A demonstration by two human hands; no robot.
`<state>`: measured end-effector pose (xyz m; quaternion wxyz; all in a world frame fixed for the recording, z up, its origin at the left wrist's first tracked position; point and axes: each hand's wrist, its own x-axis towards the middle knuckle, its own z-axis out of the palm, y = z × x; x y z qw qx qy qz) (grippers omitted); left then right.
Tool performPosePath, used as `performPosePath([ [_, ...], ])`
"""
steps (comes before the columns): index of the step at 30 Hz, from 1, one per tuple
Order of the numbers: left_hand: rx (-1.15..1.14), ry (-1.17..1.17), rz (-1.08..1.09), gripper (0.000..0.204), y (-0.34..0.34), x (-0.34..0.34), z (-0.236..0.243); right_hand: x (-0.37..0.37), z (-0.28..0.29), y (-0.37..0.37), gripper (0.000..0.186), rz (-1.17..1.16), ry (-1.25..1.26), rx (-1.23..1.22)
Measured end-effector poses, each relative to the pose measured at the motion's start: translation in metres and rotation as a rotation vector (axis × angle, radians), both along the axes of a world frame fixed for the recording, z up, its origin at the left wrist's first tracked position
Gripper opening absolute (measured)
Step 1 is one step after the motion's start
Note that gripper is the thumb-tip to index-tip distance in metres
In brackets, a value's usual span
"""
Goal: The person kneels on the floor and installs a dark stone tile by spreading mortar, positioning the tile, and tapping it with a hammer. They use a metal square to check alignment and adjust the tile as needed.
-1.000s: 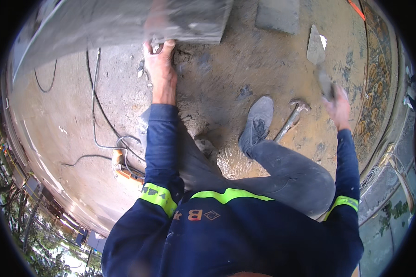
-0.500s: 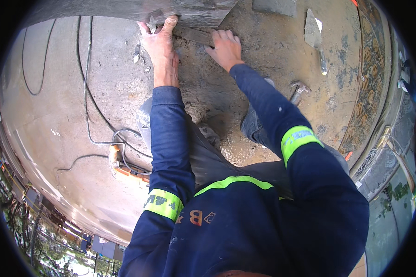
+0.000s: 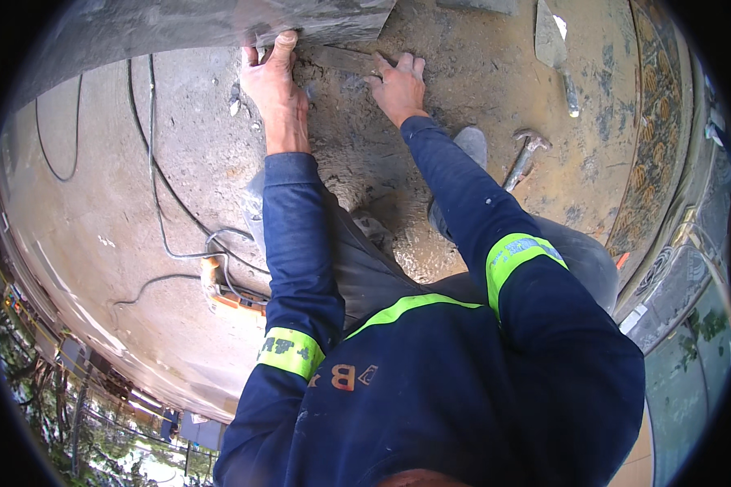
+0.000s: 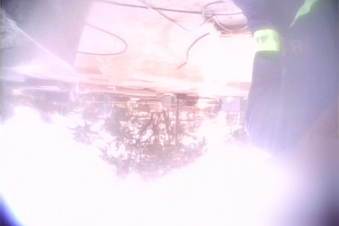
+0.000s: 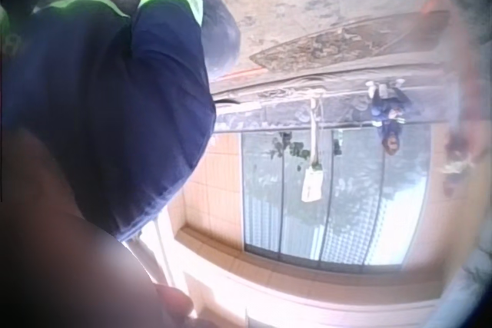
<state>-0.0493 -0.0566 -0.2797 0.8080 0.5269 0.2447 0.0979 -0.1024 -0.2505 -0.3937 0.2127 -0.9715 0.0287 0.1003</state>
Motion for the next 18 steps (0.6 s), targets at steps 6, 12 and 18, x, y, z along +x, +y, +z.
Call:
performPosePath([
  [6, -0.005, -0.002, 0.012, 0.080, -0.002, 0.000, 0.004, 0.003, -0.004, 0.001, 0.052, 0.045, -0.119, 0.002],
  [12, 0.154, -0.037, 0.026, 0.074, -0.005, 0.001, 0.019, 0.005, 0.002, 0.002, 0.058, 0.118, -0.191, -0.079],
  [18, 0.010, -0.011, 0.012, 0.084, -0.003, 0.005, 0.024, 0.018, 0.031, 0.008, 0.060, 0.072, 0.030, -0.023],
])
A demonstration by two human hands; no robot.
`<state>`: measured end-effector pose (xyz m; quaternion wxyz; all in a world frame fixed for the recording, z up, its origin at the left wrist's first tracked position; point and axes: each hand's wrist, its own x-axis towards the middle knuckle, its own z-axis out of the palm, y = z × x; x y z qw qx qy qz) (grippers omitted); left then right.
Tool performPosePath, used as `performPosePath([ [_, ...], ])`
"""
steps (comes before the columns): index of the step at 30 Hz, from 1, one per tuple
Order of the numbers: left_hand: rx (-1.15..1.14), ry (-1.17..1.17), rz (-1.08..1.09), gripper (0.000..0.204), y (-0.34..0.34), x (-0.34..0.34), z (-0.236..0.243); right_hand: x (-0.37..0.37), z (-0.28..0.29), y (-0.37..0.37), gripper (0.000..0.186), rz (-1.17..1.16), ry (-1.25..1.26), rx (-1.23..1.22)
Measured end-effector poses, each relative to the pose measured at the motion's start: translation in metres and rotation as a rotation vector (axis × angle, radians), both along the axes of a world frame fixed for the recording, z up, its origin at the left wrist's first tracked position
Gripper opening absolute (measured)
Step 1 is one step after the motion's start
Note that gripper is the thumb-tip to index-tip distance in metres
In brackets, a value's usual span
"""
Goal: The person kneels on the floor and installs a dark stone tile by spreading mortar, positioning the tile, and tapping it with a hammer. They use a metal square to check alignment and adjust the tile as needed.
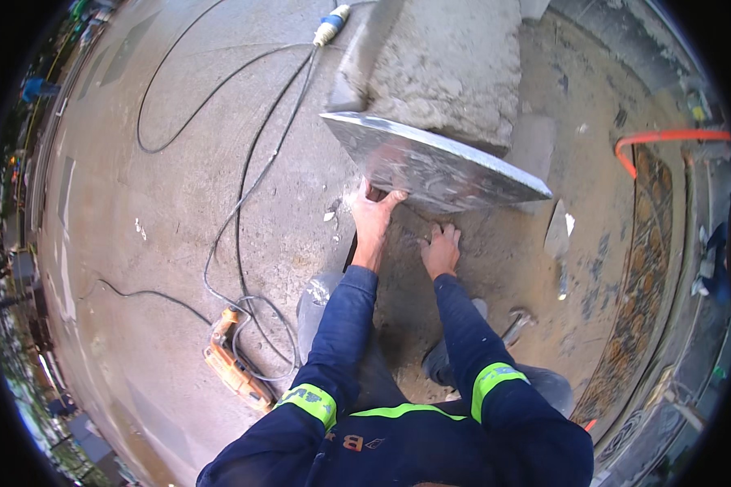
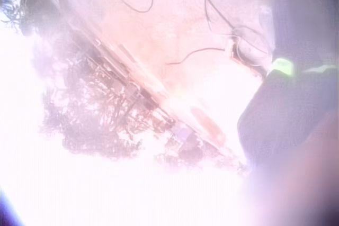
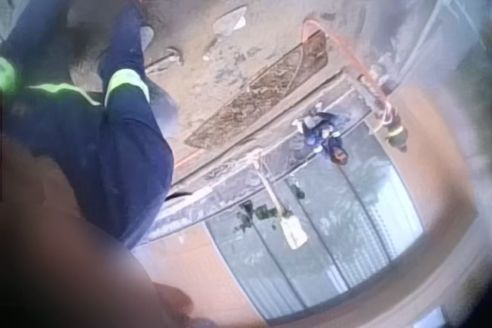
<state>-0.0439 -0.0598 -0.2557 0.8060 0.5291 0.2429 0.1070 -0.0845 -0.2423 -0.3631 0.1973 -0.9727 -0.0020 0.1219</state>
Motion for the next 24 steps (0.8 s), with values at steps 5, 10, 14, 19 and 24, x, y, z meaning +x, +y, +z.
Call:
performPosePath([
  [5, 0.077, 0.048, 0.005, 0.097, 0.003, -0.003, -0.011, -0.001, 0.006, -0.007, 0.064, 0.063, 0.086, -0.113],
  [10, 0.200, 0.108, 0.009, 0.111, 0.006, 0.001, -0.020, 0.001, 0.000, -0.013, 0.062, 0.155, 0.062, -0.105],
  [14, 0.106, 0.048, 0.005, 0.112, 0.006, 0.001, -0.019, 0.000, 0.000, -0.025, 0.062, 0.178, 0.043, -0.094],
  [19, 0.083, 0.012, 0.016, 0.113, 0.002, -0.002, -0.015, -0.014, -0.001, -0.068, 0.061, 0.048, 0.124, -0.193],
  [24, 0.134, 0.041, 0.048, 0.091, 0.001, 0.000, -0.025, 0.043, 0.094, -0.085, 0.040, -0.501, -0.261, -0.026],
])
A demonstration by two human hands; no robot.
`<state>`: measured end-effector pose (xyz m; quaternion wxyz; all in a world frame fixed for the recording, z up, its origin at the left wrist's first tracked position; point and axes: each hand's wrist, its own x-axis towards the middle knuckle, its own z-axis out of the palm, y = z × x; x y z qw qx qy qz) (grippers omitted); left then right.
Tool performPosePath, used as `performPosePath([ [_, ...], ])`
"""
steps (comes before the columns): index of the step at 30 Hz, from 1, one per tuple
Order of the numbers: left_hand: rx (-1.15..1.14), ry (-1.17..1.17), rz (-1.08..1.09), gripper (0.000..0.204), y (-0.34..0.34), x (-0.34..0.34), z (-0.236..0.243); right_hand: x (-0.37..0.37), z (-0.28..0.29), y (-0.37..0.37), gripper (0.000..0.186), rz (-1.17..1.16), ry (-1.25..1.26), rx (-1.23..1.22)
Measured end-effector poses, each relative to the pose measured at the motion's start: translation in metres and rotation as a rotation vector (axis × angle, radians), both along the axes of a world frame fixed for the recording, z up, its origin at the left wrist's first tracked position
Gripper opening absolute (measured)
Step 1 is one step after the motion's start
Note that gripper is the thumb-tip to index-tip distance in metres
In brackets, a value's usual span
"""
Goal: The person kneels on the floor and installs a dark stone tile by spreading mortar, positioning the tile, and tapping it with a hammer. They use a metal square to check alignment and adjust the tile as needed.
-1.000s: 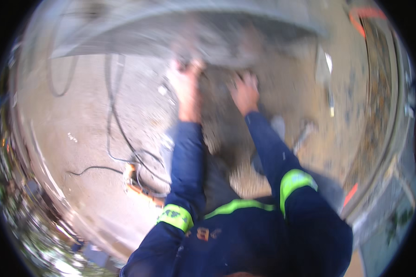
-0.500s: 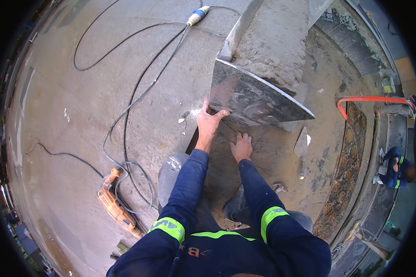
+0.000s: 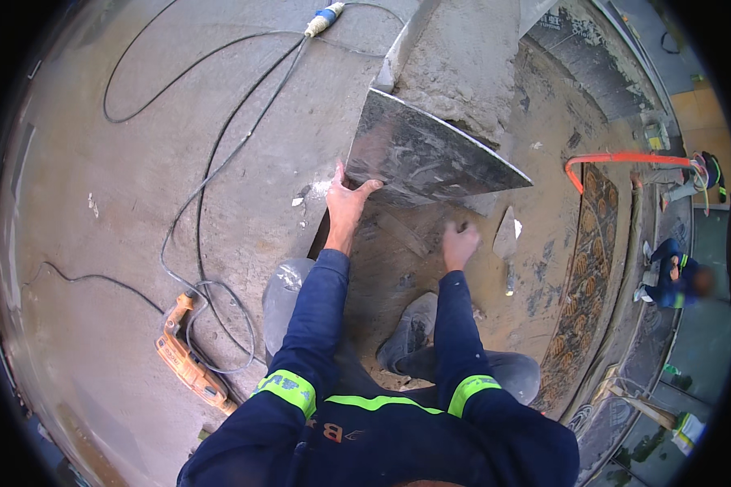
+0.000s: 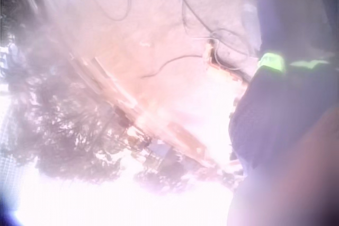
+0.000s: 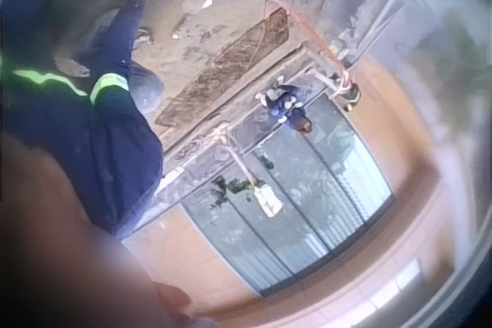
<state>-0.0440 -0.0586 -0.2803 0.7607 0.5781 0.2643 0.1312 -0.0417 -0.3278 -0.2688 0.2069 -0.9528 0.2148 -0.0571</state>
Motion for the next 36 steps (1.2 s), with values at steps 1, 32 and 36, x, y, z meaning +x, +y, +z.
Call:
performPosePath([
  [1, 0.031, -0.001, -0.001, 0.105, 0.001, 0.001, -0.004, 0.023, 0.047, 0.001, 0.037, -0.116, -0.149, 0.127],
  [32, 0.170, 0.183, -0.022, 0.130, 0.014, -0.007, 0.030, 0.058, 0.379, 0.245, 0.046, 0.895, -0.198, 1.117],
  [36, 0.211, 0.207, -0.021, 0.130, 0.013, -0.007, 0.031, 0.052, 0.409, 0.246, 0.045, 0.619, -0.315, 1.163],
])
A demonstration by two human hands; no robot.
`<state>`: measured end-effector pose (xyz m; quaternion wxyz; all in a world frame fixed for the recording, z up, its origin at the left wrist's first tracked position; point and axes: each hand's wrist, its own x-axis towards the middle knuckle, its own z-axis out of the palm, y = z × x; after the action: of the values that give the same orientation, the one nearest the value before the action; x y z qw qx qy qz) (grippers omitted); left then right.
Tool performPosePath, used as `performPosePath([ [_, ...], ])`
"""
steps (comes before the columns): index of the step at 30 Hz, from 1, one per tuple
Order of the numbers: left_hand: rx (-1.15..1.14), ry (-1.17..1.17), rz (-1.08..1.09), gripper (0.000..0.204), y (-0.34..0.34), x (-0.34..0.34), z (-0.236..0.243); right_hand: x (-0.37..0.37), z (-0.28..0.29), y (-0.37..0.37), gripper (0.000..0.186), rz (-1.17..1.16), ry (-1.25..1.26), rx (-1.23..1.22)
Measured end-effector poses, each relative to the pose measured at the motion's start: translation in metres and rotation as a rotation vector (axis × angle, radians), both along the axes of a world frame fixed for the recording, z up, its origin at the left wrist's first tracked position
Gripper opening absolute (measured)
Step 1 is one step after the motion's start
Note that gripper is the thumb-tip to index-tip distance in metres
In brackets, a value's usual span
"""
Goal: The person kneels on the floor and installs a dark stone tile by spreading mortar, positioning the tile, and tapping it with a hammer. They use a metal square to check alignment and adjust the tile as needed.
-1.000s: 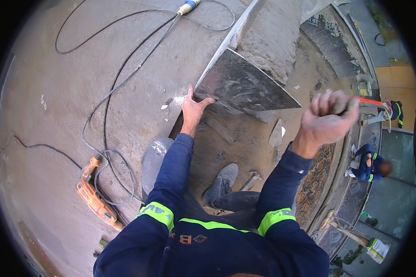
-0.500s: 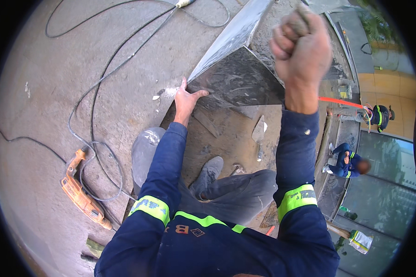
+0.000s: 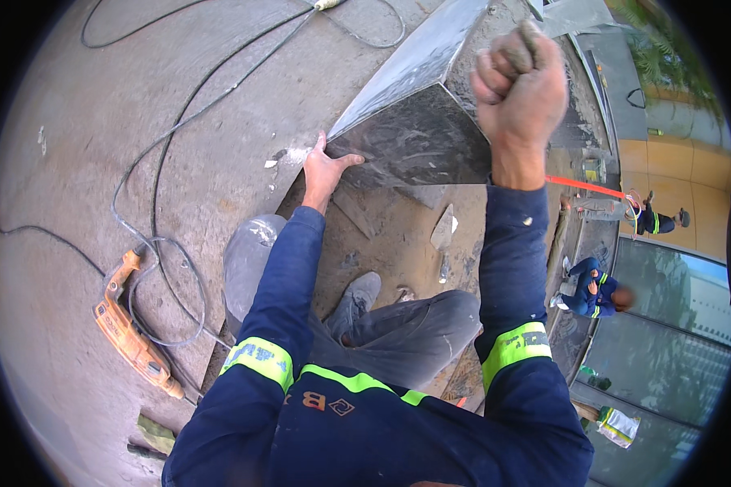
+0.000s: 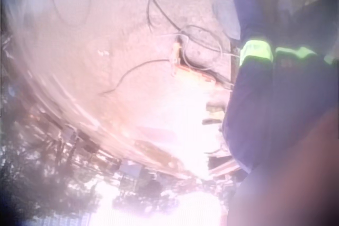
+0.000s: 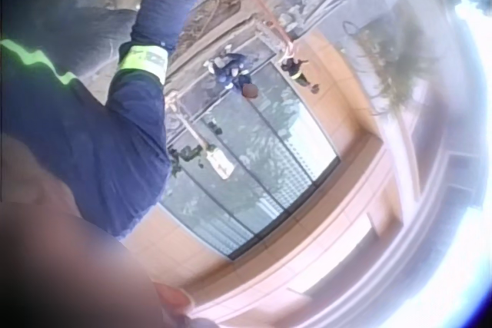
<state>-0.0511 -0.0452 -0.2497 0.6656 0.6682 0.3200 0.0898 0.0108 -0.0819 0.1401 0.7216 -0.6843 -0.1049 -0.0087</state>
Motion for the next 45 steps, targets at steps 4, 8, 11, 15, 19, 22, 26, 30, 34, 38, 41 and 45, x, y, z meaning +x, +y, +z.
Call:
performPosePath([
  [4, 0.017, -0.007, 0.006, 0.131, 0.000, 0.002, -0.002, -0.007, 0.013, -0.009, 0.044, 0.372, -0.102, -0.038],
  [8, 0.011, -0.030, 0.003, 0.129, 0.004, 0.006, 0.001, 0.003, -0.014, -0.003, 0.028, 0.250, -0.243, -0.495],
  [11, -0.009, -0.040, -0.006, 0.125, 0.003, 0.004, 0.001, 0.013, -0.020, -0.012, 0.021, 0.117, -0.223, -0.613],
  [15, -0.045, -0.114, -0.021, 0.111, -0.001, -0.002, -0.007, -0.004, -0.024, -0.040, 0.030, 0.177, -0.407, -0.513],
  [19, -0.252, -0.367, -0.091, 0.081, -0.007, 0.011, -0.025, -0.056, -0.078, -0.114, 0.040, 0.402, -0.528, -0.785],
  [22, -0.045, -0.233, -0.103, 0.088, -0.002, 0.009, -0.029, -0.068, -0.133, -0.162, 0.046, 0.655, -0.056, -1.190],
  [26, -0.119, -0.318, -0.043, 0.091, -0.006, 0.009, -0.028, -0.059, -0.189, -0.183, 0.038, 0.345, -0.142, -1.099],
  [30, -0.311, -0.261, -0.033, 0.085, -0.016, 0.002, -0.026, -0.045, -0.226, -0.149, 0.030, 0.286, -0.242, -1.118],
  [34, -0.195, -0.329, 0.063, 0.100, -0.022, -0.003, -0.024, -0.041, -0.229, -0.130, 0.032, 0.290, -0.259, -1.132],
  [38, -0.342, -0.263, 0.108, 0.116, -0.023, 0.004, -0.021, -0.041, -0.221, -0.118, 0.036, 0.211, -0.088, -1.070],
  [41, -0.258, -0.231, 0.153, 0.117, -0.025, 0.006, -0.012, -0.043, -0.214, -0.107, 0.038, 0.212, -0.051, -1.081],
  [45, -0.320, -0.295, 0.231, 0.106, -0.033, 0.005, 0.001, -0.043, -0.200, -0.109, 0.035, 0.304, -0.027, -1.128],
])
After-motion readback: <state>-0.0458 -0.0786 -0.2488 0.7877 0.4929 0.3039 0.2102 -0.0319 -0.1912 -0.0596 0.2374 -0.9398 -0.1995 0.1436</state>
